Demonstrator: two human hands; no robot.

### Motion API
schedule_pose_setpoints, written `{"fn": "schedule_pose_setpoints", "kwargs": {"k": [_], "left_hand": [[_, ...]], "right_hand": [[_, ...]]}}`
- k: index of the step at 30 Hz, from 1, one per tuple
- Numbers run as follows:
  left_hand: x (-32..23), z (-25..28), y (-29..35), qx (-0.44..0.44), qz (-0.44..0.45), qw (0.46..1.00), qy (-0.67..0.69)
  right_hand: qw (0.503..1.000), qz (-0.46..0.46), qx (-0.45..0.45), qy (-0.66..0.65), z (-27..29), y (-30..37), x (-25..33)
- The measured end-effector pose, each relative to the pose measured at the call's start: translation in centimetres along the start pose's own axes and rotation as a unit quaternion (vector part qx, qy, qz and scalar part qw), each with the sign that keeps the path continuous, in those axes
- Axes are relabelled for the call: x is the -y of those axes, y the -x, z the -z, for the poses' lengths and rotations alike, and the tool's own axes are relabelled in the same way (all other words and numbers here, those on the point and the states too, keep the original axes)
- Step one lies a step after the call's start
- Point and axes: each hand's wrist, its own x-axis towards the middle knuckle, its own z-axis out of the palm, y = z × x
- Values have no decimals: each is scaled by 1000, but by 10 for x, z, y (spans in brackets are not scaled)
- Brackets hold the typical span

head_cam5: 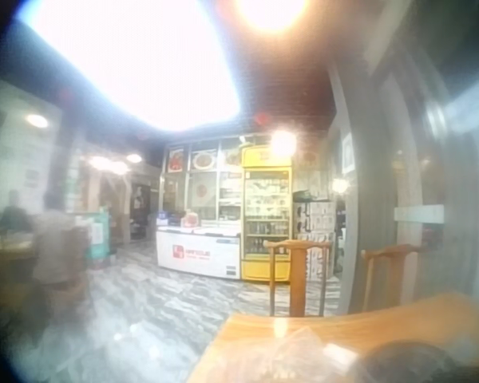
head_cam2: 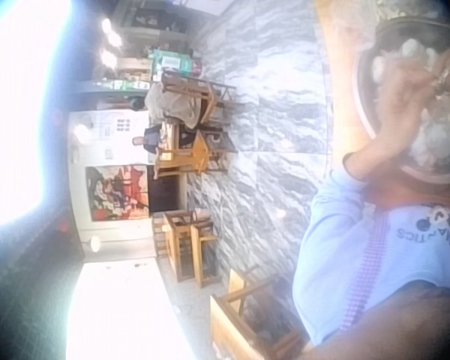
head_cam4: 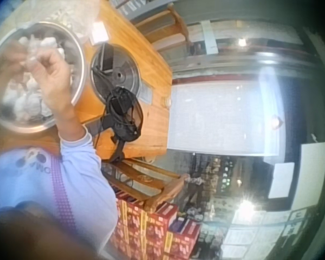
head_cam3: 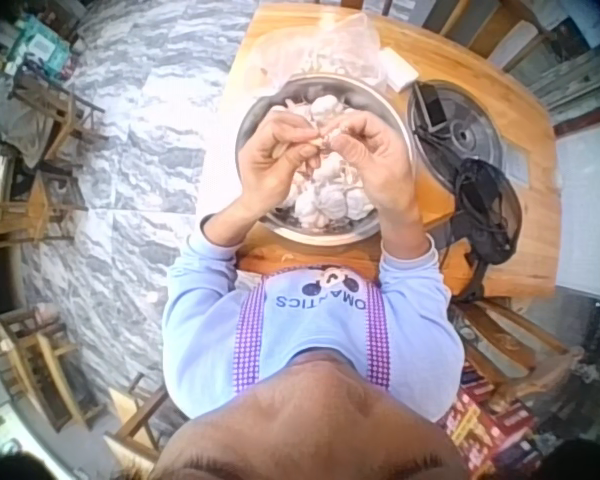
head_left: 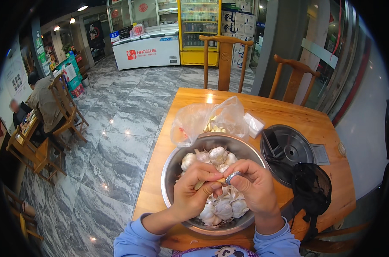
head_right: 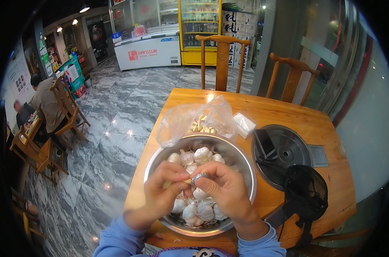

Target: The person peels garlic cloves by hand, separating the skins from the cloves and placing the peeled cloves into a metal bowl. The task is performed continuously at a table with a plastic bag of garlic and a bowl of unpeeled cloves nearby.

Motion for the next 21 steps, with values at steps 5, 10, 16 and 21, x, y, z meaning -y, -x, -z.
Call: {"fn": "schedule_pose_setpoints", "kwargs": {"k": [5,10,16,21], "left_hand": [[0,1,0,16,-2,1000,-11],[0,-2,-2,15,0,1000,-10],[-5,-5,-2,1,42,994,-100],[-4,3,-1,15,30,999,-28]], "right_hand": [[1000,7,-12,-4,4,1,-6],[1000,5,-23,-4,4,0,-10],[990,93,-55,93,-1,0,-13],[985,100,-95,100,1,-1,-16]]}}
